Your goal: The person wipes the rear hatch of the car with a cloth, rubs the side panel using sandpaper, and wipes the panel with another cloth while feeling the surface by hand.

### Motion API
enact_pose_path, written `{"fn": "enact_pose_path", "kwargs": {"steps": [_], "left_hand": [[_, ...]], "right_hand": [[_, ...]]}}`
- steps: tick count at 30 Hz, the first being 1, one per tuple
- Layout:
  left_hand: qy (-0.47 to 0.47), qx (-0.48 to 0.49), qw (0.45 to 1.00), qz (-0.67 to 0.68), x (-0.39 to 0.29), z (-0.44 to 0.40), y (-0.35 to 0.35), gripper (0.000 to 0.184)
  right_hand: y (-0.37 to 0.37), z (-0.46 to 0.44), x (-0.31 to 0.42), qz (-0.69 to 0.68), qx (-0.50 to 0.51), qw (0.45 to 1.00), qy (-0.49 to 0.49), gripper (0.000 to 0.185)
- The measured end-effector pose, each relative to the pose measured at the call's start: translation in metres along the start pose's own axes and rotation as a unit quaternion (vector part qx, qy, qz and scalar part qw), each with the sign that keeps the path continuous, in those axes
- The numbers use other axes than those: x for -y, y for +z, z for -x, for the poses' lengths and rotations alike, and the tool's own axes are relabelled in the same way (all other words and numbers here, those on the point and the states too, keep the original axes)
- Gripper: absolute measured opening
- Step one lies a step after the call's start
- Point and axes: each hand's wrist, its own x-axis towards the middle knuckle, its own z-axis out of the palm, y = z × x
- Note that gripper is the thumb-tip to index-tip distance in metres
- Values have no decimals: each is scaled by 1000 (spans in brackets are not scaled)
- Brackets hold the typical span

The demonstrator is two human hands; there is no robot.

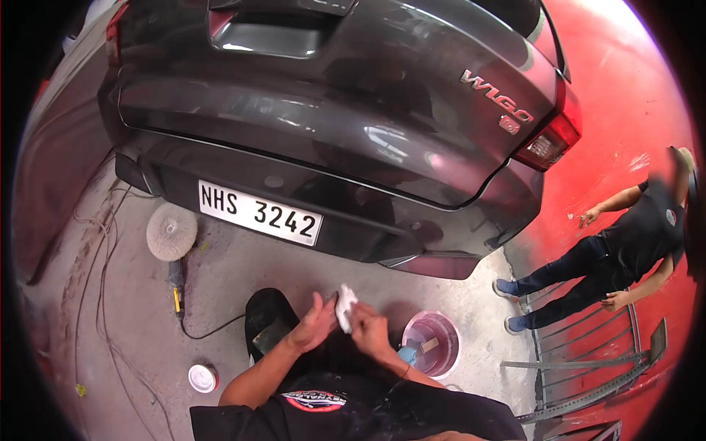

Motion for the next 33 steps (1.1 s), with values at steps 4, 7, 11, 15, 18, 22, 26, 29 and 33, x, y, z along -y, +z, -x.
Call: {"fn": "enact_pose_path", "kwargs": {"steps": [4,7,11,15,18,22,26,29,33], "left_hand": [[23,-247,760,-601,-11,-4,-35,87],[-11,-279,482,-831,-24,14,-73,79],[-79,-300,433,-846,-20,52,-120,71],[-37,-301,434,-848,-16,58,-121,68],[-54,-287,445,-846,-14,48,-119,69],[-68,-295,440,-845,-7,26,-132,68],[-16,-328,501,-801,-9,47,-152,67],[23,-315,507,-802,-13,61,-155,61],[0,-308,537,-785,-25,45,-157,54]], "right_hand": [[-96,-124,24,124,-264,929,-227,30],[-162,-201,26,286,-334,865,-241,37],[-151,-251,-5,360,-314,858,-188,43],[-64,-271,72,284,-320,856,-291,43],[24,-318,142,257,-187,892,-322,50],[50,-338,180,262,-109,847,-450,40],[-85,-282,71,369,-173,857,-314,47],[-150,-238,-22,353,-319,866,-155,58],[-43,-276,94,274,-196,906,-256,45]]}}
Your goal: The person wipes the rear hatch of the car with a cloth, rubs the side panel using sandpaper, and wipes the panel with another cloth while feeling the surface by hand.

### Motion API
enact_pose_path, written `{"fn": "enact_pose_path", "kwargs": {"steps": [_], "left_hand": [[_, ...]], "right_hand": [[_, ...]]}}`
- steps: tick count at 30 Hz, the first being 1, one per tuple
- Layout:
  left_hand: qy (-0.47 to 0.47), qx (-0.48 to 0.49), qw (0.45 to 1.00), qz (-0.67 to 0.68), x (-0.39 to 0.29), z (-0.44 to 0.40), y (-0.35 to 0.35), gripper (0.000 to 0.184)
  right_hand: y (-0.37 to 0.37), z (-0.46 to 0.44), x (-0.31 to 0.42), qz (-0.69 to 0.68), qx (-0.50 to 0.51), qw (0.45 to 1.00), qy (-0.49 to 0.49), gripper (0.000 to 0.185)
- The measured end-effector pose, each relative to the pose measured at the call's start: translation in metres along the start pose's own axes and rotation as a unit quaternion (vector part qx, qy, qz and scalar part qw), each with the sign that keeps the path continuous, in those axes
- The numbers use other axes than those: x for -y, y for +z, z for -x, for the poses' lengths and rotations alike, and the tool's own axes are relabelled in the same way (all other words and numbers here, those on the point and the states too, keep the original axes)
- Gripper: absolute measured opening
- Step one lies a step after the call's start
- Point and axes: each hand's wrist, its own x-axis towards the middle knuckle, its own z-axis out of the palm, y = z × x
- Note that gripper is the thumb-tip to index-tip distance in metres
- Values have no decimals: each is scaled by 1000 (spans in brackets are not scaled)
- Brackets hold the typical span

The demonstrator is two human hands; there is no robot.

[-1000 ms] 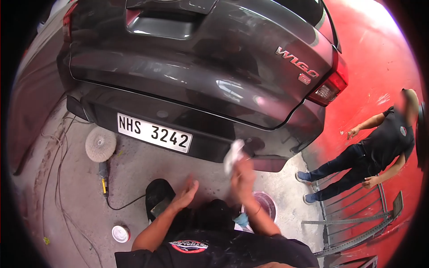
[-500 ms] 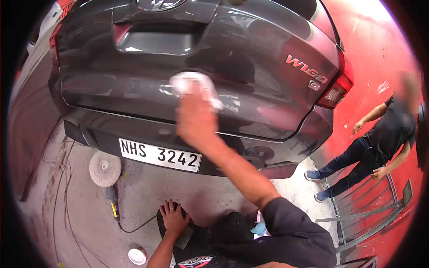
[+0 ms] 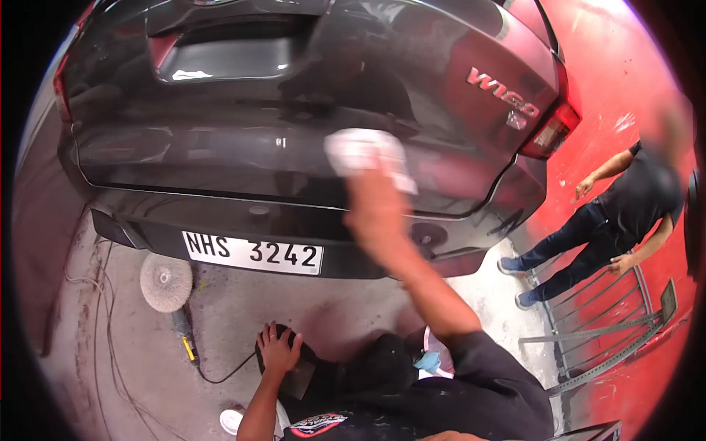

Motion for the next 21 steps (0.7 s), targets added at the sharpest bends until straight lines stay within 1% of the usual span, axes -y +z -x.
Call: {"fn": "enact_pose_path", "kwargs": {"steps": [1,2,3,4,6,7,8,9,10,11,12,13,14,15,16,17,18,19,20,21], "left_hand": [[-19,49,999,10,-2,-6,1,57],[-39,92,995,23,-5,-15,1,59],[-58,144,988,20,-5,-20,0,66],[-61,144,988,20,-11,-21,-5,66],[-65,174,982,34,-19,-4,-22,71],[-81,171,981,40,-17,13,-30,71],[-47,167,985,16,-15,28,-36,72],[-14,161,987,-6,-13,41,-39,74],[-31,146,989,6,-8,53,-39,74],[28,123,992,-15,-3,71,-39,72],[85,100,991,-40,1,84,-38,71],[101,90,990,-49,1,93,-39,67],[71,81,993,-50,2,99,-40,67],[93,77,992,-47,2,101,-39,64],[112,61,991,-48,3,100,-37,61],[106,33,993,-47,2,103,-34,53],[75,12,996,-50,0,109,-32,53],[74,12,996,-40,-1,108,-29,51],[79,17,996,-29,-3,108,-29,50],[67,-7,998,-16,-9,112,-33,42]], "right_hand": [[41,-15,36,-40,-43,996,-63,43],[69,-33,70,23,-22,990,-137,37],[76,-53,95,-57,-32,975,-212,36],[75,-69,108,-101,6,968,-228,37],[78,-64,88,-145,7,967,-210,39],[58,-46,60,-48,73,979,-184,43],[17,-29,26,-23,93,986,-139,50],[-3,-7,-16,48,39,992,-106,57],[-23,34,-65,51,46,998,9,60],[-28,70,-118,132,-46,990,12,64],[-32,103,-169,190,-82,977,57,50],[-47,98,-159,151,-100,975,130,40],[-47,90,-138,132,-105,973,158,38],[-36,79,-120,111,-110,979,128,39],[-22,63,-93,65,-95,991,72,40],[-8,37,-60,48,-63,997,21,40],[-1,21,-29,43,-29,998,-27,39],[14,2,-10,18,-41,995,-88,38],[27,-17,11,-24,-44,991,-128,38],[34,-36,35,-32,-18,986,-161,38]]}}
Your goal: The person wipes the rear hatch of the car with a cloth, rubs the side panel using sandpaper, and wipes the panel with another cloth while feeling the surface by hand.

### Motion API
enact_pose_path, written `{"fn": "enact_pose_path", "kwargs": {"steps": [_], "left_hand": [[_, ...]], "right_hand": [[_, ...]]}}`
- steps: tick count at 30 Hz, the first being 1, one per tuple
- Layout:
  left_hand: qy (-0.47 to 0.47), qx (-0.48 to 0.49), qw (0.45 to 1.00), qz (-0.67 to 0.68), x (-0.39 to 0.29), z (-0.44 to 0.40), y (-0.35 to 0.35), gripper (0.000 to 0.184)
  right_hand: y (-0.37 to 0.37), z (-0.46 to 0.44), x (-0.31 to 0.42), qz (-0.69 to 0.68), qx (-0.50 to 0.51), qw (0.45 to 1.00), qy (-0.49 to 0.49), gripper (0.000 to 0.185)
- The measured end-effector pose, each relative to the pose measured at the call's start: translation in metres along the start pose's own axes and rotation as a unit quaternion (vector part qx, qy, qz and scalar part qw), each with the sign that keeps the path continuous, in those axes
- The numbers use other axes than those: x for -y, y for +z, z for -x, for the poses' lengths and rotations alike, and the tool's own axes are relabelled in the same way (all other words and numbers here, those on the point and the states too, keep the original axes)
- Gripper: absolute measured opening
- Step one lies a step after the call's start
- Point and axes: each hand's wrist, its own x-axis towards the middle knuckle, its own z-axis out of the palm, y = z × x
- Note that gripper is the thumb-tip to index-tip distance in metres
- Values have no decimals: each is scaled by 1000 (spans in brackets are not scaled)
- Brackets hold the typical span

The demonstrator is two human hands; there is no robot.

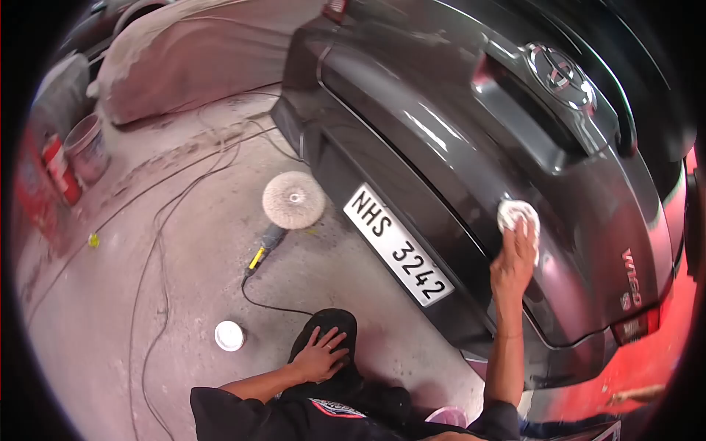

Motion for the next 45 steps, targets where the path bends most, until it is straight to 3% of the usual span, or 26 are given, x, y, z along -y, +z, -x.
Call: {"fn": "enact_pose_path", "kwargs": {"steps": [6,10,13,17,19,23,24,29,31,37,39,45], "left_hand": [[-71,-64,995,-29,-33,4,-20,28],[-90,0,995,-40,-66,1,-59,27],[-138,57,988,-27,-92,12,-92,27],[-262,44,964,25,-128,43,-129,27],[-321,39,945,55,-148,54,-148,27],[-399,43,912,79,-185,77,-178,27],[-421,50,904,63,-191,84,-187,27],[-507,5,861,44,-186,114,-192,26],[-594,-22,800,88,-178,123,-186,27],[-641,34,762,85,-134,103,-204,28],[-676,52,722,136,-134,102,-202,30],[-714,35,682,157,-140,89,-193,30]], "right_hand": [[40,-91,48,-45,53,987,-144,43],[66,-102,55,-96,97,968,-212,33],[20,-65,9,-82,171,954,-232,27],[-68,32,-85,-55,301,927,-217,24],[-83,56,-120,-44,360,894,-263,22],[-29,-30,-55,-68,348,883,-308,23],[-4,-52,-31,-76,331,884,-321,31],[90,-149,72,-59,271,892,-358,38],[120,-175,93,-55,272,884,-375,39],[182,-275,178,-46,261,871,-414,38],[202,-300,195,-50,260,861,-435,37],[268,-369,250,-68,229,837,-492,30]]}}
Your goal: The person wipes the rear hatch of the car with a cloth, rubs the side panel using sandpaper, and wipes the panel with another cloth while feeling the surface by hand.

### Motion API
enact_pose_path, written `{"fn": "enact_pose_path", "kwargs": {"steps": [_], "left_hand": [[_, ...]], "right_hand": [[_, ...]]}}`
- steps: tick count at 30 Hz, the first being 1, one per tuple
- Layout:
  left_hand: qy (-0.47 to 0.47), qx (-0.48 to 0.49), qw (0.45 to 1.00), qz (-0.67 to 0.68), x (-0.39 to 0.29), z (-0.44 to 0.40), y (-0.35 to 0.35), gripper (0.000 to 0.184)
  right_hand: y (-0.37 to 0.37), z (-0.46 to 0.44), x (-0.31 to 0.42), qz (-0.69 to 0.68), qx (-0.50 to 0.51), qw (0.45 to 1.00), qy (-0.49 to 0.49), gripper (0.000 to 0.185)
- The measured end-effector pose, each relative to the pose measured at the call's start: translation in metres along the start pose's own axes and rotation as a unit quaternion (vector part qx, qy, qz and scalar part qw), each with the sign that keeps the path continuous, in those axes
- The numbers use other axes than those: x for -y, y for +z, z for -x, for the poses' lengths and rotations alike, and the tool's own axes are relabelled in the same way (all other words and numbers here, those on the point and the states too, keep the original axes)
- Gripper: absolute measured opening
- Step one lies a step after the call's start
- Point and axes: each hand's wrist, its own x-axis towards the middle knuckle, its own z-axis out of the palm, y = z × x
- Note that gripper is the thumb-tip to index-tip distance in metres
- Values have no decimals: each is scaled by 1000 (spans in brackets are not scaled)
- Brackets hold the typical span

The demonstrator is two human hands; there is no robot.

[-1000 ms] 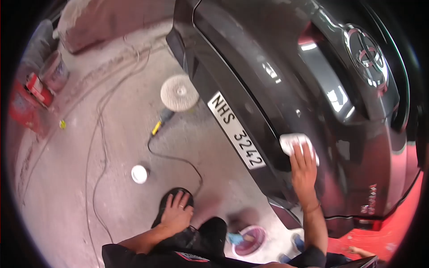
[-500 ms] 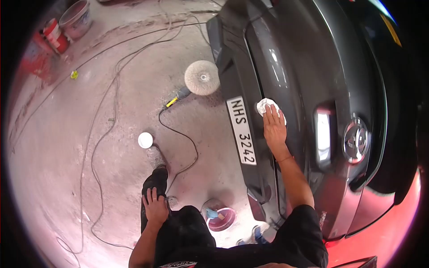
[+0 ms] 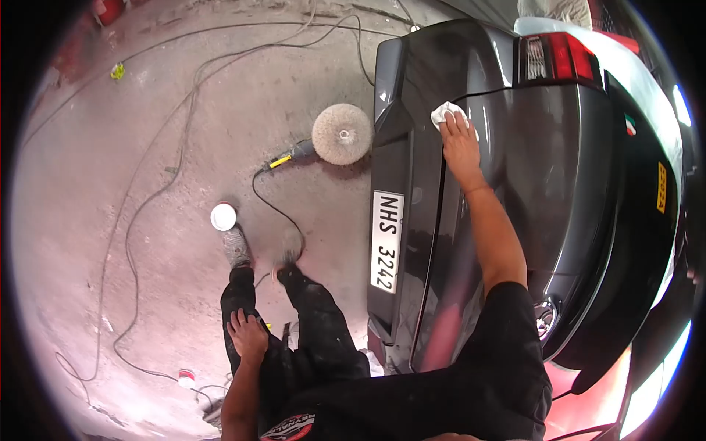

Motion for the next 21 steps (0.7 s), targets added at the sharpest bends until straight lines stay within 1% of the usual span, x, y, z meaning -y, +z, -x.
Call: {"fn": "enact_pose_path", "kwargs": {"steps": [2,3,4,5,6,7,8,9,10,12,14,16,17,19,20,21], "left_hand": [[-33,-24,999,11,-9,0,1,29],[-41,-46,998,15,-12,-3,3,27],[-43,-41,998,23,-17,-5,1,27],[-59,-53,996,42,-23,-10,-2,26],[-74,-64,993,61,-31,-12,-6,25],[-74,-58,993,69,-40,-9,-5,25],[-84,-59,993,61,-48,-7,-2,25],[-95,-66,992,53,-55,-11,-1,24],[-98,-70,991,57,-60,-17,-2,24],[-112,-55,990,72,-69,-21,-1,25],[-109,-62,990,63,-78,-25,3,26],[-109,-71,990,46,-80,-25,3,24],[-108,-70,991,43,-81,-29,2,24],[-114,-60,990,49,-86,-28,-1,24],[-113,-60,991,47,-86,-28,1,24],[-115,-52,991,46,-86,-26,3,24]], "right_hand": [[-5,-25,-3,3,27,999,-36,30],[-8,-28,1,-12,62,997,-46,31],[-11,-33,2,-23,94,994,-54,32],[2,-6,12,-59,104,992,-37,34],[15,44,24,-95,116,989,-21,38],[6,88,40,-52,152,974,-158,41],[-5,135,69,-46,250,957,-143,40],[-23,159,82,-107,290,930,-200,39],[-11,172,85,-126,244,930,-244,39],[25,145,84,-34,186,957,-222,42],[64,64,80,56,145,977,-148,43],[65,-11,82,169,207,946,-183,46],[73,-23,89,167,209,946,-182,46],[82,-31,95,219,281,925,-134,50],[80,-22,97,217,282,925,-133,50],[75,-1,100,172,292,934,-116,51]]}}
